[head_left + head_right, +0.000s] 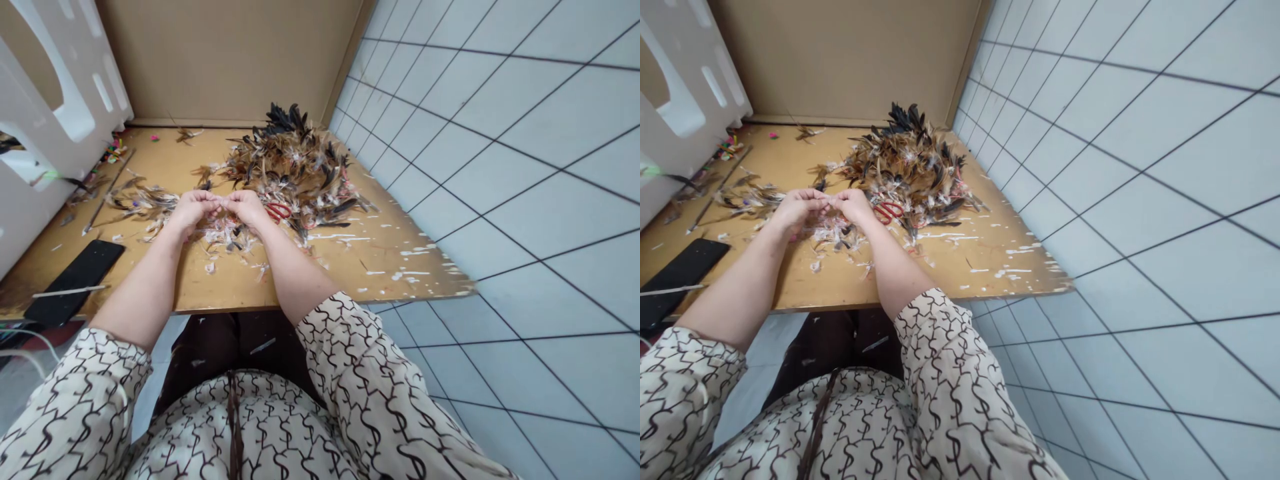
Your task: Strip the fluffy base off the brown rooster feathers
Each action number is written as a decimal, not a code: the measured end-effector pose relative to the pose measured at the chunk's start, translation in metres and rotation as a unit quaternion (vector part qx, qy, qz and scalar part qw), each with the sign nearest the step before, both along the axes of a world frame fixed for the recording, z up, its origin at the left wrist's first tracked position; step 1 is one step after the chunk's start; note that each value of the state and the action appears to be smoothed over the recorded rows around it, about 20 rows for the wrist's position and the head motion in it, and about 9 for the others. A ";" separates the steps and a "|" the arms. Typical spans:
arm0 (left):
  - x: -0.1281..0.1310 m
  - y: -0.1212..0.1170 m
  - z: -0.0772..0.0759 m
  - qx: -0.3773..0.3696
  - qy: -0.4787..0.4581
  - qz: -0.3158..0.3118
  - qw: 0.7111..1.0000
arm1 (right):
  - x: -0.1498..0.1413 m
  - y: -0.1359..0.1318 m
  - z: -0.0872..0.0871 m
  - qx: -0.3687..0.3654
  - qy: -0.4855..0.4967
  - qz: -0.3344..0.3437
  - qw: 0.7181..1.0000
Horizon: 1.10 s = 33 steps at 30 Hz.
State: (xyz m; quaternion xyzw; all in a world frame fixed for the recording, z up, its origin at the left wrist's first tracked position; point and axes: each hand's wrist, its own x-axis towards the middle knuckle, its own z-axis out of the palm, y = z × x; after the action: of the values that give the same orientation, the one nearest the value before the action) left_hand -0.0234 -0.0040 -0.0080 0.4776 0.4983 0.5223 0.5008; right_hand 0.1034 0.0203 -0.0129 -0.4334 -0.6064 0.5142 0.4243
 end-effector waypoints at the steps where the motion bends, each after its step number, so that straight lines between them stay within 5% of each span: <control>1: 0.000 0.000 0.000 -0.007 -0.003 0.000 1.000 | 0.000 0.000 0.000 0.005 0.000 -0.001 1.000; 13: -0.003 0.000 0.001 -0.043 0.002 0.007 0.999 | 0.004 0.010 -0.005 0.038 -0.079 -0.097 0.991; 20: -0.001 -0.001 -0.001 -0.020 0.008 -0.003 1.000 | 0.001 -0.002 0.000 0.064 -0.009 -0.016 0.998; 33: 0.003 -0.004 0.002 0.026 0.099 0.034 0.994 | 0.000 0.000 -0.001 0.010 0.000 0.001 1.000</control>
State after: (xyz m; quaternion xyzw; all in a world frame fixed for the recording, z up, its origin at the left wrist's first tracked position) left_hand -0.0203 -0.0085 -0.0060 0.5227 0.5478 0.5016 0.4184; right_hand 0.1033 0.0206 -0.0138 -0.4286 -0.6121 0.5088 0.4275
